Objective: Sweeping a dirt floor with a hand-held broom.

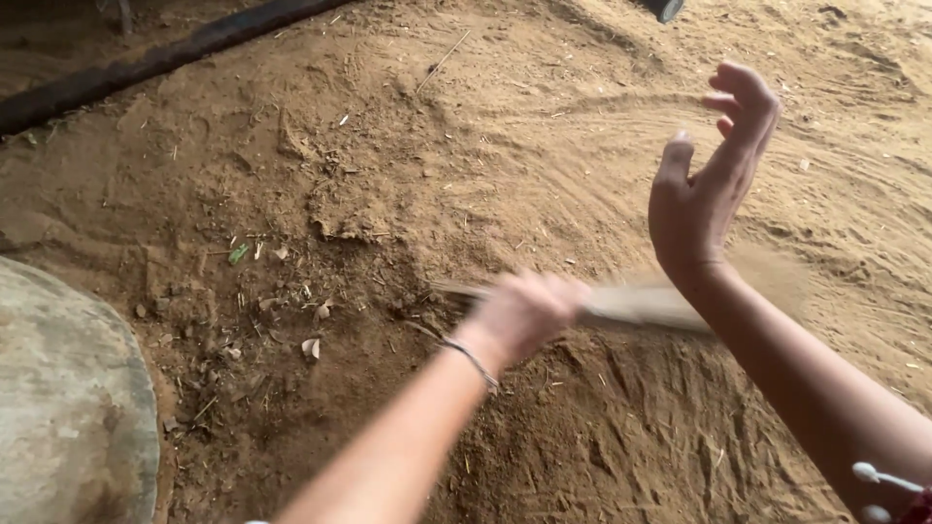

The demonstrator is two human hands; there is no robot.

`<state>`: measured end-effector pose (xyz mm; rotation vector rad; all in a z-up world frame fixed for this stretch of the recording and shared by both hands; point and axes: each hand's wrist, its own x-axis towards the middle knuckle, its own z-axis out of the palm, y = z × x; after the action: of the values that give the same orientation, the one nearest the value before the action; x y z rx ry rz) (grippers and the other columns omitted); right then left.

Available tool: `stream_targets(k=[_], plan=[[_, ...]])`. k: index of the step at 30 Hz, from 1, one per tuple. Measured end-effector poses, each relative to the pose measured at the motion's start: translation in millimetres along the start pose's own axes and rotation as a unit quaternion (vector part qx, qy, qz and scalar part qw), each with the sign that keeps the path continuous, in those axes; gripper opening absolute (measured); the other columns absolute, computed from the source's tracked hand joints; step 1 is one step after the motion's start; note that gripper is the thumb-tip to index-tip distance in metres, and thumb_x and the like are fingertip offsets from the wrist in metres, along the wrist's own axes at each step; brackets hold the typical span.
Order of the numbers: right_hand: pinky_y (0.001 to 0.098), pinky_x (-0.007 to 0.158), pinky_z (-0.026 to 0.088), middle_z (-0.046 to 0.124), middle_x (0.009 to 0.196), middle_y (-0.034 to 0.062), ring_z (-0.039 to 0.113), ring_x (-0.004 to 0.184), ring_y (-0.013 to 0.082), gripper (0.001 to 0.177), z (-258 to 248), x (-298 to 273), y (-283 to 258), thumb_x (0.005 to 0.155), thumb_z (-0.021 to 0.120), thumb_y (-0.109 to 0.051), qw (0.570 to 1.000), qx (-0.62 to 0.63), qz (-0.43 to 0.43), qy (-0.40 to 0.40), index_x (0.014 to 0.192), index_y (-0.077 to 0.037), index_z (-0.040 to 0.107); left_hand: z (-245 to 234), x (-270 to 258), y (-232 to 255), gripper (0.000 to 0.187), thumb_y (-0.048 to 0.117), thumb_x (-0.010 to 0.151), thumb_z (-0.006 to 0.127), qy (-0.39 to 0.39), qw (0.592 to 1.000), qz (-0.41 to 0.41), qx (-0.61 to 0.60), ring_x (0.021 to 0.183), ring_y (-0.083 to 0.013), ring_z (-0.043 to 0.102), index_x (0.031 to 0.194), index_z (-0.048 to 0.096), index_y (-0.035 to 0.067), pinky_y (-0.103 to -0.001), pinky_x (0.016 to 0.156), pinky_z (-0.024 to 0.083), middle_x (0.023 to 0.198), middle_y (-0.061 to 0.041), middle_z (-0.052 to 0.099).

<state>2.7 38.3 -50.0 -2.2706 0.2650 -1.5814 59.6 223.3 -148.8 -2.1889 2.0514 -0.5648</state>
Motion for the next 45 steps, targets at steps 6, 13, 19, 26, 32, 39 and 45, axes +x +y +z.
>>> stream_targets(k=[6,13,19,26,32,39,45], plan=[[0.0286,0.106,0.051,0.050,0.130,0.0064,0.052,0.122,0.0185,0.065,-6.2,-16.2,5.2,0.084,0.048,0.022,1.000,0.006,0.014,-0.011,0.140,-0.011,0.042,13.2,15.7,45.0,0.013,0.018,0.104,0.047,0.053,0.996,-0.015,-0.069,0.053,-0.0115,0.060,0.113,0.055,0.012,-0.022,0.038,0.050,0.072,-0.007,0.064],[0.0310,0.108,0.047,0.049,0.130,0.0070,0.052,0.122,0.0192,0.065,-12.1,-14.3,6.6,0.085,0.051,0.020,0.998,-0.001,0.051,-0.025,0.141,-0.010,0.041,14.6,-29.0,-51.8,0.033,0.013,0.102,0.050,-0.229,0.902,-0.353,-0.094,0.061,-0.0182,0.065,0.132,0.041,0.003,-0.023,0.045,0.057,0.079,-0.015,0.063],[0.0316,0.106,0.046,0.048,0.130,0.0081,0.052,0.121,0.0200,0.065,5.6,-15.3,-6.3,0.084,0.051,0.020,0.998,0.007,0.058,-0.035,0.141,-0.010,0.041,-16.3,-58.4,-46.8,0.041,0.024,0.108,0.043,-0.090,0.817,-0.489,-0.292,0.054,-0.0188,0.061,0.142,0.034,0.004,-0.028,0.039,0.049,0.077,-0.013,0.062],[0.0319,0.108,0.050,0.049,0.130,0.0081,0.052,0.121,0.0199,0.064,13.3,-28.0,-13.3,0.086,0.051,0.021,0.997,0.026,0.054,-0.050,0.142,-0.009,0.041,47.0,-95.7,-34.5,0.017,0.012,0.099,0.049,-0.027,0.979,-0.192,-0.063,0.056,-0.0180,0.060,0.116,0.050,0.010,-0.025,0.035,0.045,0.075,-0.010,0.062],[0.0338,0.109,0.050,0.050,0.130,0.0100,0.052,0.124,0.0209,0.062,18.7,-26.0,-19.3,0.089,0.052,0.020,0.994,0.043,0.059,-0.082,0.143,-0.008,0.039,-19.8,-85.9,-61.1,0.032,0.027,0.105,0.043,-0.041,0.718,-0.553,-0.420,0.048,-0.0168,0.052,0.127,0.044,0.004,-0.027,0.034,0.041,0.072,-0.010,0.059],[0.0304,0.107,0.052,0.049,0.133,0.0097,0.054,0.121,0.0192,0.065,27.0,-16.2,-29.1,0.090,0.049,0.020,0.998,0.042,0.002,-0.050,0.147,-0.008,0.036,54.3,-177.4,-82.0,0.040,0.017,0.097,0.049,-0.059,0.993,-0.078,-0.066,0.058,-0.0165,0.056,0.131,0.044,-0.004,-0.024,0.044,0.048,0.085,-0.015,0.060],[0.0327,0.106,0.053,0.049,0.132,0.0110,0.054,0.120,0.0203,0.062,33.1,-17.9,-35.5,0.091,0.048,0.017,0.997,0.050,-0.025,-0.053,0.147,-0.008,0.036,3.0,-186.0,-95.9,0.028,0.025,0.106,0.041,-0.248,0.857,-0.382,-0.241,0.059,-0.0200,0.057,0.125,0.040,0.006,-0.026,0.042,0.051,0.088,-0.017,0.057]])
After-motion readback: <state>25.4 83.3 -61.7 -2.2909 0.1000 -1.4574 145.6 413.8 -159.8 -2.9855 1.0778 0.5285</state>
